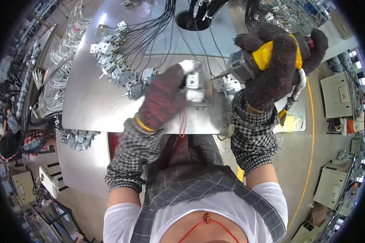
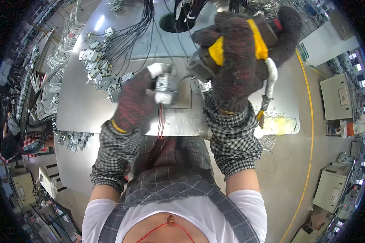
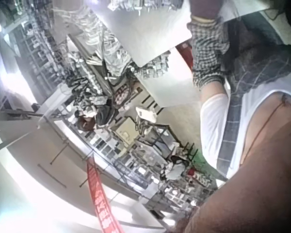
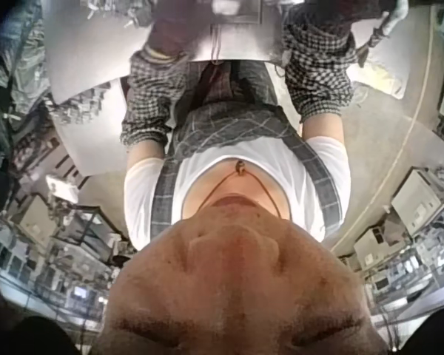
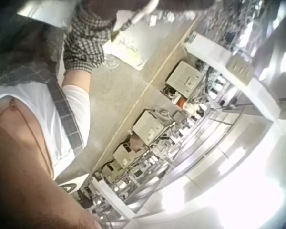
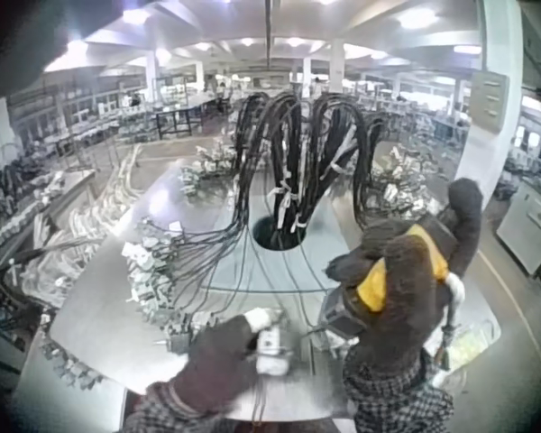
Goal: Assembling and wiring electrical components on a production line using an electric screwdriver.
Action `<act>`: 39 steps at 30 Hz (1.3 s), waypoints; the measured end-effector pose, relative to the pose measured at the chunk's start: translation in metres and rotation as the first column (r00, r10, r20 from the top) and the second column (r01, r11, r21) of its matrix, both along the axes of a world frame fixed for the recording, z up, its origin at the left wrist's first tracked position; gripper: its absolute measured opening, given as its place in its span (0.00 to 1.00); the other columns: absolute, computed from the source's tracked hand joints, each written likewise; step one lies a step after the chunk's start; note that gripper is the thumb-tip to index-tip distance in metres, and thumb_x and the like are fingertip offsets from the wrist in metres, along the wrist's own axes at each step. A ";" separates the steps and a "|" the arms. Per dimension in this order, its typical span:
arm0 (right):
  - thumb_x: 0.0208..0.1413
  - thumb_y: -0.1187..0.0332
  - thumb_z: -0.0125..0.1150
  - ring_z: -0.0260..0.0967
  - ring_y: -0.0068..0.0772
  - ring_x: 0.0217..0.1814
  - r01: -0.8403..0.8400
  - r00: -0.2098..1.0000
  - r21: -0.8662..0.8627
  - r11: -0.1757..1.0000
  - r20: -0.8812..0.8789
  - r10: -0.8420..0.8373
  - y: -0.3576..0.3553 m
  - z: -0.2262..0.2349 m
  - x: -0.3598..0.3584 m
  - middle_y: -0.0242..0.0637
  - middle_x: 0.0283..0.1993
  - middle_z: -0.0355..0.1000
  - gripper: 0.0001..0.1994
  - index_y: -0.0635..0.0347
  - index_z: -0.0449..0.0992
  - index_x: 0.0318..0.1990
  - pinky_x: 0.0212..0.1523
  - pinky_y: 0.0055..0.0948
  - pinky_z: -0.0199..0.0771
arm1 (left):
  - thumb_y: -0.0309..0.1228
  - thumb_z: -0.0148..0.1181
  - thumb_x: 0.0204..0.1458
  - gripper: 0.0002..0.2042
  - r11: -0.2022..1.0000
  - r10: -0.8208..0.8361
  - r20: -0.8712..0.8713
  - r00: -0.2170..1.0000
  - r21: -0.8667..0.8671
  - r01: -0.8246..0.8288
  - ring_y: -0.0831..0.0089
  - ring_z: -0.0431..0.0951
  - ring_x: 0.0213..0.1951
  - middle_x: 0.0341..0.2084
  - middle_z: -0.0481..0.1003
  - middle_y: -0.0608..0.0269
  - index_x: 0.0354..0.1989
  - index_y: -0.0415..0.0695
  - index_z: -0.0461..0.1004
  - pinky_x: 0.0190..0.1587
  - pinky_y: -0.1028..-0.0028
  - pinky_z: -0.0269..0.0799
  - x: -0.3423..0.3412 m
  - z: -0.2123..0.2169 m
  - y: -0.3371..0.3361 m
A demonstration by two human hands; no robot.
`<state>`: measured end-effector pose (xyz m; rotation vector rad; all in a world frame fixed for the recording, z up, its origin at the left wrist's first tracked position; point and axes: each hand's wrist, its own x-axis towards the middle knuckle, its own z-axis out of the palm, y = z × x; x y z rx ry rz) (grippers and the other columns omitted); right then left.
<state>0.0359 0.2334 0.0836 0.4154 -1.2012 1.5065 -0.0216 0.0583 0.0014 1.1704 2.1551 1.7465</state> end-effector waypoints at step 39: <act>0.57 0.73 0.59 0.76 0.45 0.39 -0.385 0.923 -0.083 0.919 -0.040 0.382 -0.014 -0.035 -0.009 0.49 0.46 0.70 0.29 0.59 0.56 0.64 0.35 0.47 0.84 | 0.28 0.51 0.57 0.26 0.966 0.041 0.211 0.977 0.241 -0.092 0.71 0.75 0.44 0.54 0.70 0.50 0.65 0.34 0.58 0.45 0.73 0.74 0.009 0.027 -0.067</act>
